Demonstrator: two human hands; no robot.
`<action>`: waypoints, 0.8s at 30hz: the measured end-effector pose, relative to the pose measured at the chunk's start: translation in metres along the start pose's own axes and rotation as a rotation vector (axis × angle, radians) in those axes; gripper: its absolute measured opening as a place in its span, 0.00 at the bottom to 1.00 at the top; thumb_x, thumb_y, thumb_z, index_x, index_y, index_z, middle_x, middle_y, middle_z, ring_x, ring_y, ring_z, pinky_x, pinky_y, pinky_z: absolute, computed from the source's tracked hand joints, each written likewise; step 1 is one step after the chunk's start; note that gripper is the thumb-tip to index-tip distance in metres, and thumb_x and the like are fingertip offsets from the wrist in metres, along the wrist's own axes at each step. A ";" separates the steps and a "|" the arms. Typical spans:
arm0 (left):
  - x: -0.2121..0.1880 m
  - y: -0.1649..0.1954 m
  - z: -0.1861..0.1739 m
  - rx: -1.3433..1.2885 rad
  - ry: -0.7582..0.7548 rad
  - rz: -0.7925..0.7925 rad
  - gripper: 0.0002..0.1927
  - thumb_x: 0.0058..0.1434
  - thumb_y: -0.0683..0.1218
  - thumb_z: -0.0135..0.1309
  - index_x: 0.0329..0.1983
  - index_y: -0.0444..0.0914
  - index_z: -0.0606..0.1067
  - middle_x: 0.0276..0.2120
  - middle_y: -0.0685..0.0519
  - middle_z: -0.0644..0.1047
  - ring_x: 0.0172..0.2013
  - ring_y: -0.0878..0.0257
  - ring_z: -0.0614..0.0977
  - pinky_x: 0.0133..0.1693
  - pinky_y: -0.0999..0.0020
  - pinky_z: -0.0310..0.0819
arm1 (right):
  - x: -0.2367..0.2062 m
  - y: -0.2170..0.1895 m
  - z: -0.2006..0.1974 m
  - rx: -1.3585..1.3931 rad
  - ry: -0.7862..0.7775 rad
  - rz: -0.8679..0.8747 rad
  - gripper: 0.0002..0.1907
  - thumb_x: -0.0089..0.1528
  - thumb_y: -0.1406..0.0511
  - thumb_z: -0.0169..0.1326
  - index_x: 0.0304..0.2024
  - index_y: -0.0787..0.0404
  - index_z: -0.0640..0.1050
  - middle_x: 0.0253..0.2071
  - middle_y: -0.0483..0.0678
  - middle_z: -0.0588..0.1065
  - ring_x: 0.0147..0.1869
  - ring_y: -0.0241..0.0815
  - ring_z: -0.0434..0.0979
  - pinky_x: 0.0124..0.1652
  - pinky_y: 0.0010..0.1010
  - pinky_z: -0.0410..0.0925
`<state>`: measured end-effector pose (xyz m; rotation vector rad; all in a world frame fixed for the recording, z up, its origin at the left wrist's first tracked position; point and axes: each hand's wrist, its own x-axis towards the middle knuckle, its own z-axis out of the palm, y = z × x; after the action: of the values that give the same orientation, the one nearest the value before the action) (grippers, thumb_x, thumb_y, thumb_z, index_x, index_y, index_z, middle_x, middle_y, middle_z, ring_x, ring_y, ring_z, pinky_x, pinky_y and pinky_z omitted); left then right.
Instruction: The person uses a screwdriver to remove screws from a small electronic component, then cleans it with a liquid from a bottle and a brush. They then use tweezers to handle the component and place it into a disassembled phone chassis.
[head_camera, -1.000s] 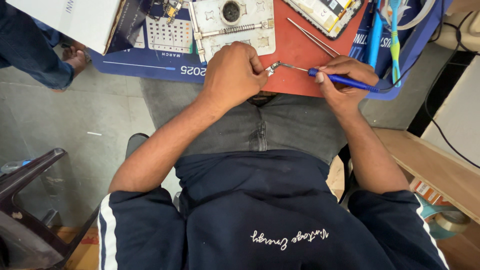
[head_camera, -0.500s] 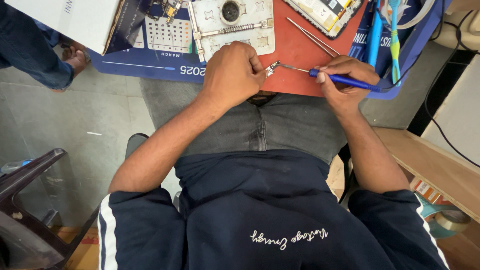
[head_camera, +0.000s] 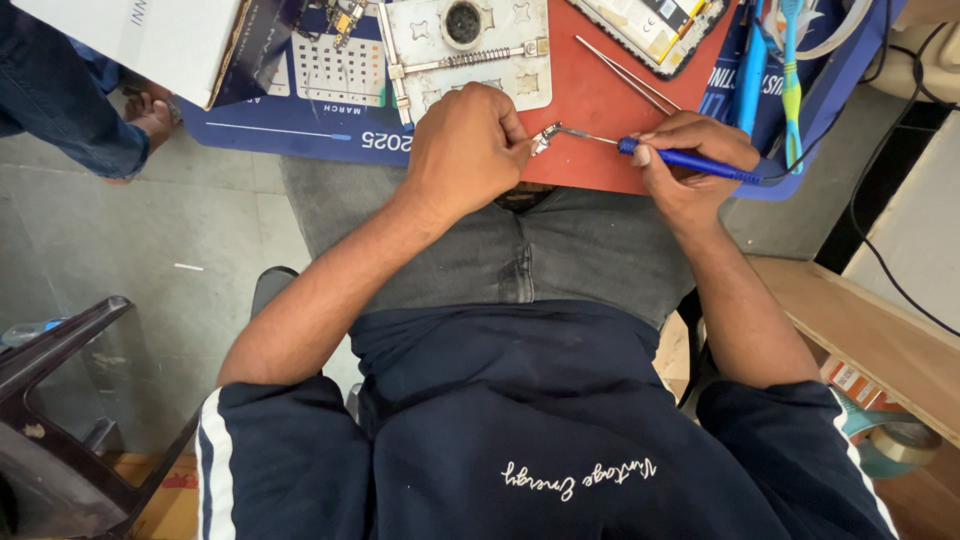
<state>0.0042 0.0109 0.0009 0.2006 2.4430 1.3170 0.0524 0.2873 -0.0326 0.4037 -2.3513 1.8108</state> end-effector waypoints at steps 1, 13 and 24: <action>0.000 0.000 0.000 -0.005 -0.010 -0.009 0.07 0.49 0.40 0.63 0.18 0.37 0.78 0.19 0.50 0.80 0.21 0.56 0.83 0.26 0.61 0.74 | 0.000 0.000 0.000 0.004 0.001 -0.002 0.07 0.66 0.75 0.64 0.37 0.70 0.77 0.35 0.57 0.79 0.38 0.46 0.84 0.37 0.27 0.75; -0.001 0.001 -0.001 -0.006 -0.021 -0.020 0.07 0.49 0.40 0.63 0.17 0.36 0.77 0.19 0.50 0.80 0.22 0.56 0.83 0.27 0.61 0.74 | 0.000 -0.002 0.000 0.013 -0.008 0.010 0.06 0.66 0.76 0.64 0.37 0.70 0.77 0.35 0.57 0.79 0.38 0.45 0.84 0.40 0.29 0.76; 0.001 0.000 -0.001 0.010 -0.016 -0.012 0.07 0.49 0.40 0.62 0.17 0.36 0.77 0.19 0.49 0.80 0.22 0.55 0.83 0.27 0.60 0.75 | 0.003 -0.003 0.000 -0.010 -0.023 0.003 0.06 0.66 0.76 0.64 0.37 0.71 0.78 0.36 0.58 0.80 0.39 0.46 0.84 0.39 0.27 0.75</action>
<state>0.0029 0.0104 0.0014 0.1985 2.4344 1.2928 0.0505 0.2866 -0.0290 0.4216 -2.3764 1.8047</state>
